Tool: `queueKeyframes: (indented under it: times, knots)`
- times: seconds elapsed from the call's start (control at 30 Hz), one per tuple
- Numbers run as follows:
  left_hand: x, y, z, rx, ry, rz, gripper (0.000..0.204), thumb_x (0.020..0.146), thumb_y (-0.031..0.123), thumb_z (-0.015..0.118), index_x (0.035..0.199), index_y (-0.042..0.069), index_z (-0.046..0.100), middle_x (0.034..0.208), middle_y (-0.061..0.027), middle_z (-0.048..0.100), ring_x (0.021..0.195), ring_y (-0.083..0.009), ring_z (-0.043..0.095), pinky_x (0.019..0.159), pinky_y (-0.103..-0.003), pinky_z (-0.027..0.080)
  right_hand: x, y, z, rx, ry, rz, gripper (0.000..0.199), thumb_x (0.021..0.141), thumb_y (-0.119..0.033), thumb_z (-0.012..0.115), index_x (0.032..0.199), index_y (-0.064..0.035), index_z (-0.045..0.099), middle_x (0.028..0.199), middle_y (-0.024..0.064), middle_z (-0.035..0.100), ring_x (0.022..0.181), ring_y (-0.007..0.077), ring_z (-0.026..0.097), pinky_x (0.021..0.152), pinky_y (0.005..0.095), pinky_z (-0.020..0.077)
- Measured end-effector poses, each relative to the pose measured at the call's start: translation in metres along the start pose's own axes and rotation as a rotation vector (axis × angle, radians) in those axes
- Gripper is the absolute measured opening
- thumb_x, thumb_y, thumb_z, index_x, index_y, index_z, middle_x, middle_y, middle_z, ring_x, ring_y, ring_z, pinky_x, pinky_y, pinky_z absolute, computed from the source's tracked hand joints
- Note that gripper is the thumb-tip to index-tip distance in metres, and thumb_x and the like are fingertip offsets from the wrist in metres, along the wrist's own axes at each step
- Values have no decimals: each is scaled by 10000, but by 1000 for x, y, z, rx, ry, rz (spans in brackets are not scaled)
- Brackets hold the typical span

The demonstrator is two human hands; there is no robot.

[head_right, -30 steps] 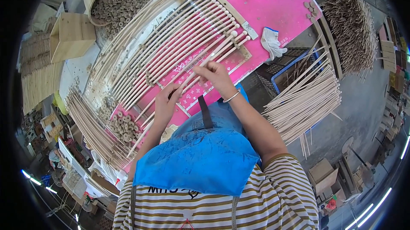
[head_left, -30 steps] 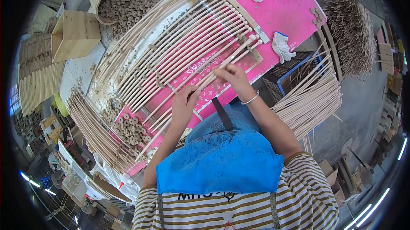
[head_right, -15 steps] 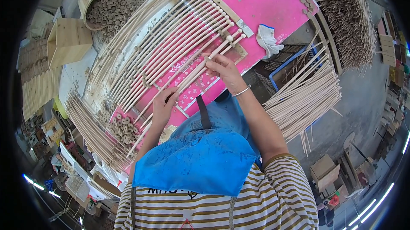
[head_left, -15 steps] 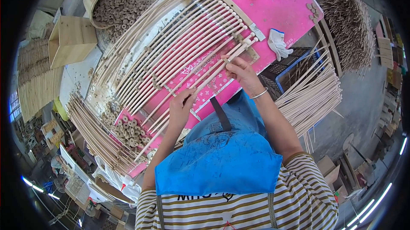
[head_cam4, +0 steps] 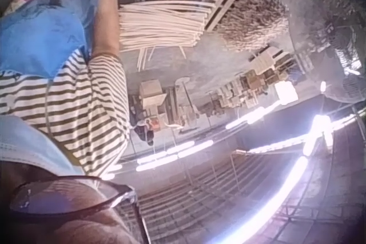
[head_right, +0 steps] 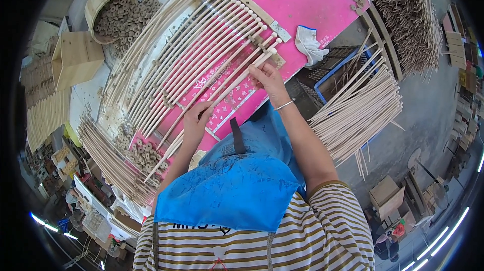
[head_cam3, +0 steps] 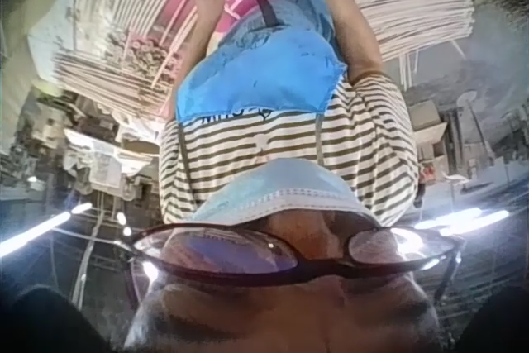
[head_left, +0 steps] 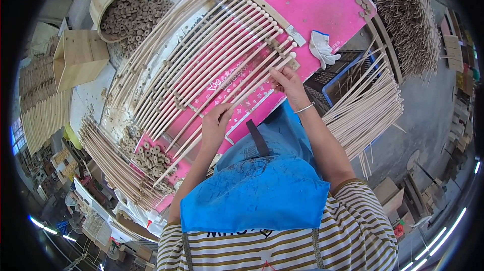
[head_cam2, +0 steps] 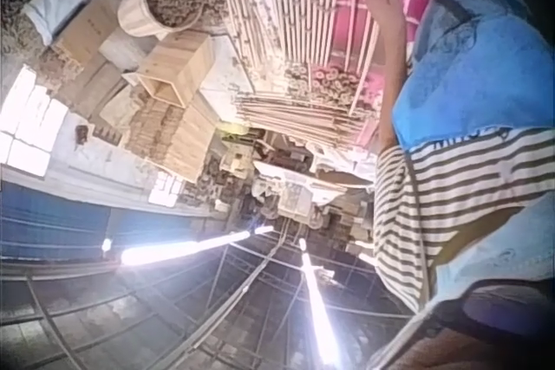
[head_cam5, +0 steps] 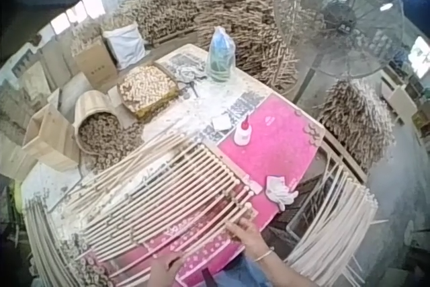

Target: Assembling a wooden mat by threading long wooden rods through pre-drilled holes in smaller wooden blocks.

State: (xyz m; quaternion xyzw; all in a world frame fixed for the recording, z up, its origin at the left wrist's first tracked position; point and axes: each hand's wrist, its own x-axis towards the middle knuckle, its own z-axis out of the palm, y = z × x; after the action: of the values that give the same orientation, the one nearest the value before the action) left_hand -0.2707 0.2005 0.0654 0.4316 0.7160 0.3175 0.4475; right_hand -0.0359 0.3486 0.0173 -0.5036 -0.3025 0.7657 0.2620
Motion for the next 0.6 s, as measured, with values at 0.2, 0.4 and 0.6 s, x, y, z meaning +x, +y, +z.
queueKeyframes:
  times: [0.2,0.4,0.6]
  knots:
    - [13,-3,13,26,58,75,202,951,109,688,1122,6,719,944,-157,720,784,-241,702,714,-329,540,4,-3,-5,107,32,-27,249,958,-314,735,1066,-93,691,839,-30,670,718,47,622,637,218,492]
    - [33,-1,27,195,103,161,188,958,150,673,1120,72,725,971,-118,654,804,-285,673,695,-349,527,30,-2,-18,15,114,-45,266,966,-334,725,1048,-85,677,856,-15,669,699,59,621,595,220,481]
    - [62,-9,41,427,191,197,220,954,178,650,1165,155,711,1002,-101,603,875,-305,656,700,-408,530,36,-4,-23,1,200,-92,285,972,-354,717,1082,-96,671,848,-19,662,706,63,620,591,221,468]
